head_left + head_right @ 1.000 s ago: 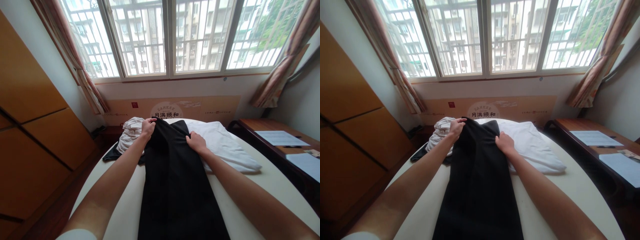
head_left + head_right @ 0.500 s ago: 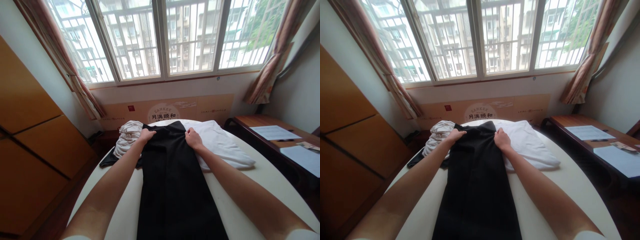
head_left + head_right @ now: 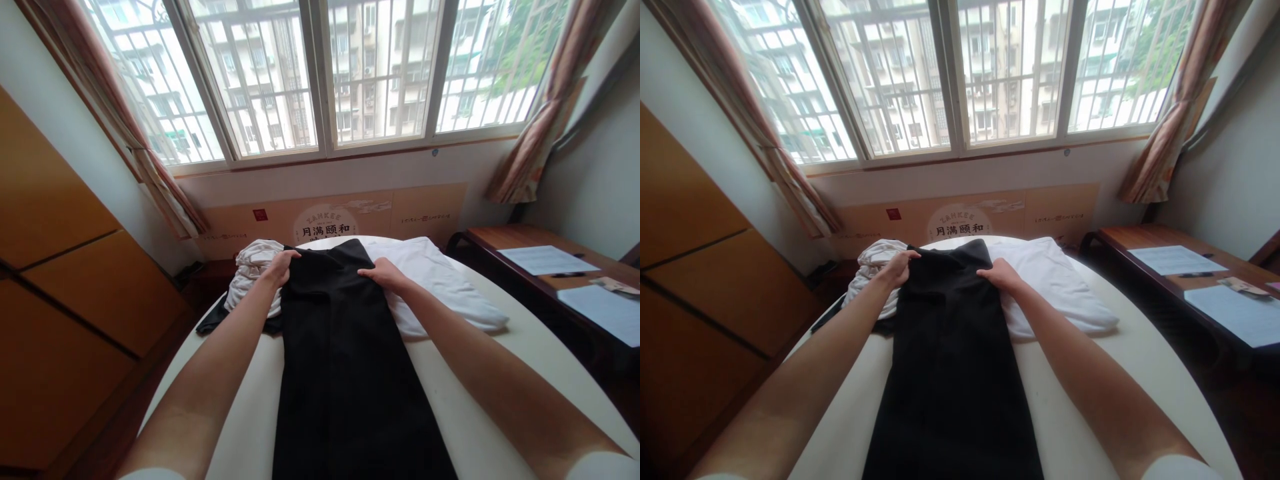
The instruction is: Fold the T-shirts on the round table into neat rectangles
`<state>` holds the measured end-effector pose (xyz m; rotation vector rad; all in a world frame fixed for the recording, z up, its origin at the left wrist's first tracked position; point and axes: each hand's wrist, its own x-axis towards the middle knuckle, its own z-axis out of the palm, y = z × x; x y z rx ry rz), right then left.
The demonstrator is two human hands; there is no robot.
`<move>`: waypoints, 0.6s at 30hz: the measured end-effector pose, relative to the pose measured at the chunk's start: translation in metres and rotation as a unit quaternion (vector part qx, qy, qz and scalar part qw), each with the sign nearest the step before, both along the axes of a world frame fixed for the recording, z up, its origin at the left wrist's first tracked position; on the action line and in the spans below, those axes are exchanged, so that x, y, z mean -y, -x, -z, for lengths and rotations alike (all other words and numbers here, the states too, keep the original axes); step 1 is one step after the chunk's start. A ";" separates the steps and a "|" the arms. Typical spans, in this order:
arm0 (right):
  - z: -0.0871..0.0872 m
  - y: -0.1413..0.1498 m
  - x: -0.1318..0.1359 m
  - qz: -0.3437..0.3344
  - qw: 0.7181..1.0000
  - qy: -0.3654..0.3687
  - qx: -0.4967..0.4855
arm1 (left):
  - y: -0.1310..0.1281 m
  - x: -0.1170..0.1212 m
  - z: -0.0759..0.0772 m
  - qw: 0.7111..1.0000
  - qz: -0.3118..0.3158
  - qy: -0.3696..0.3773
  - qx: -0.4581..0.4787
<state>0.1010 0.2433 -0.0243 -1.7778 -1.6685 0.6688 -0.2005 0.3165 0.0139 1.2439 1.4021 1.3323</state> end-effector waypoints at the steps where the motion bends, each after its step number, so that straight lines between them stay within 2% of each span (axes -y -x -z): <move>1: 0.000 0.000 0.000 0.000 1.000 0.001 0.005 | 0.001 -0.002 -0.001 1.000 -0.010 -0.006 0.007; 4: -0.001 0.002 -0.002 0.006 0.999 0.001 0.032 | 0.003 -0.008 -0.001 0.998 -0.046 -0.031 0.006; 9: 0.000 0.006 0.001 0.033 0.994 -0.007 0.101 | 0.003 -0.008 0.011 0.995 -0.081 -0.027 -0.058; 12: -0.002 0.010 0.009 0.063 0.987 -0.006 0.146 | 0.000 -0.003 0.016 0.979 -0.098 -0.047 -0.174; 15: -0.012 0.022 0.022 0.084 0.979 -0.019 0.184 | -0.007 0.004 0.014 0.952 -0.075 -0.021 -0.297; 17: -0.022 0.036 0.039 0.066 0.971 -0.067 0.221 | -0.011 0.009 0.010 0.940 -0.057 0.005 -0.336; 18: -0.027 0.045 0.051 0.032 0.965 -0.103 0.237 | -0.013 0.012 0.008 0.932 -0.053 0.013 -0.358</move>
